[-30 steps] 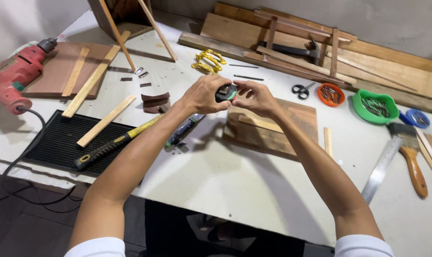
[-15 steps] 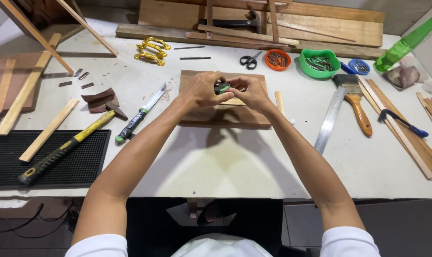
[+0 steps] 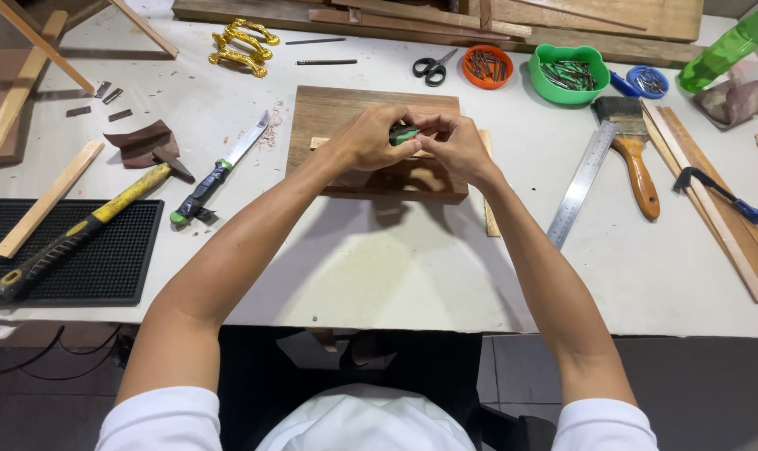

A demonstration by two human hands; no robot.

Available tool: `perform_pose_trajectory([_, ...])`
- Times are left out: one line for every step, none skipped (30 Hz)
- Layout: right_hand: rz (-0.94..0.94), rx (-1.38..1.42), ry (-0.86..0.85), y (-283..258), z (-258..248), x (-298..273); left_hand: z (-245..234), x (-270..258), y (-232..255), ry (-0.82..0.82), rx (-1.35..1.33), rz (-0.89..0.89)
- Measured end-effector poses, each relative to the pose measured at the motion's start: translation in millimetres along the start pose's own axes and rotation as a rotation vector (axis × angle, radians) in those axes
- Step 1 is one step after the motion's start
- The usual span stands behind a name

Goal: Measuring and sanding small wooden pieces at a workbench.

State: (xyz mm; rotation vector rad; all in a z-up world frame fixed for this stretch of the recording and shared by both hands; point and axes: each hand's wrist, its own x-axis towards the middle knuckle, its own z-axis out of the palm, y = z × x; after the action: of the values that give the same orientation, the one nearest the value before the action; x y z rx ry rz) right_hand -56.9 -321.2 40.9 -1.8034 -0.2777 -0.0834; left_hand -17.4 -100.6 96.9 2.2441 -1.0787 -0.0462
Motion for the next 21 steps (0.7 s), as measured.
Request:
perform_pose_trajectory([0.006, 0.004, 0.001, 0, -1, -1, 2, 2, -1, -0.006, -0.002, -0.003])
perform_pose_trajectory([0.031, -0.004, 0.001, -1, -2, -1, 3, 3, -2, -0.022, -0.009, -0.009])
perform_pose_trajectory([0.056, -0.013, 0.002, -2, -3, -2, 5, 5, -2, -0.037, -0.014, -0.014])
perform_pose_trajectory([0.06, -0.01, 0.005, 2, -4, -3, 7, 6, -3, -0.042, -0.016, -0.015])
perform_pose_trajectory([0.055, -0.01, -0.004, 5, -6, -4, 8, 7, -3, -0.045, -0.014, -0.002])
perform_pose_trajectory([0.049, -0.01, -0.013, 8, -8, -4, 8, 8, -4, -0.048, -0.013, 0.012])
perform_pose_trajectory([0.052, -0.009, -0.012, 6, -8, -5, 11, 8, -5, -0.05, -0.014, 0.012])
perform_pose_trajectory([0.067, -0.035, -0.016, 3, -9, -7, 12, 8, -6, -0.043, -0.027, 0.028])
perform_pose_trajectory([0.082, -0.059, -0.016, 1, -9, -8, 14, 8, -7, -0.039, -0.039, 0.046])
perform_pose_trajectory([0.084, -0.057, -0.012, 2, -9, -8, 15, 8, -8, -0.044, -0.04, 0.048])
perform_pose_trajectory([0.095, -0.053, -0.02, 2, -9, -9, 17, 9, -8, -0.054, -0.061, 0.016])
perform_pose_trajectory([0.105, -0.049, -0.028, 3, -9, -9, 19, 10, -9, -0.064, -0.081, -0.015])
perform_pose_trajectory([0.111, -0.049, -0.02, 7, -11, -10, 22, 12, -12, -0.071, -0.085, -0.01])
perform_pose_trajectory([0.084, 0.03, -0.036, 11, -13, -10, 25, 14, -15, -0.06, -0.082, 0.013])
perform_pose_trajectory([0.058, 0.107, -0.053, 15, -15, -10, 29, 16, -18, -0.049, -0.081, 0.036])
perform_pose_trajectory([0.064, 0.106, -0.045, 14, -16, -11, 28, 17, -15, -0.056, -0.086, 0.04])
perform_pose_trajectory([0.083, 0.123, -0.045, 12, -18, -12, 27, 18, -12, -0.077, -0.104, 0.015])
perform_pose_trajectory([0.102, 0.14, -0.045, 10, -19, -12, 26, 19, -9, -0.098, -0.122, -0.01])
perform_pose_trajectory([0.106, 0.138, -0.041, 6, -21, -13, 25, 20, -6, -0.101, -0.127, -0.007])
perform_pose_trajectory([0.137, 0.127, -0.047, 2, -23, -13, 24, 21, -3, -0.127, -0.102, -0.027])
perform_pose_trajectory([0.168, 0.118, -0.05, -2, -24, -14, 23, 21, -1, -0.155, -0.076, -0.047])
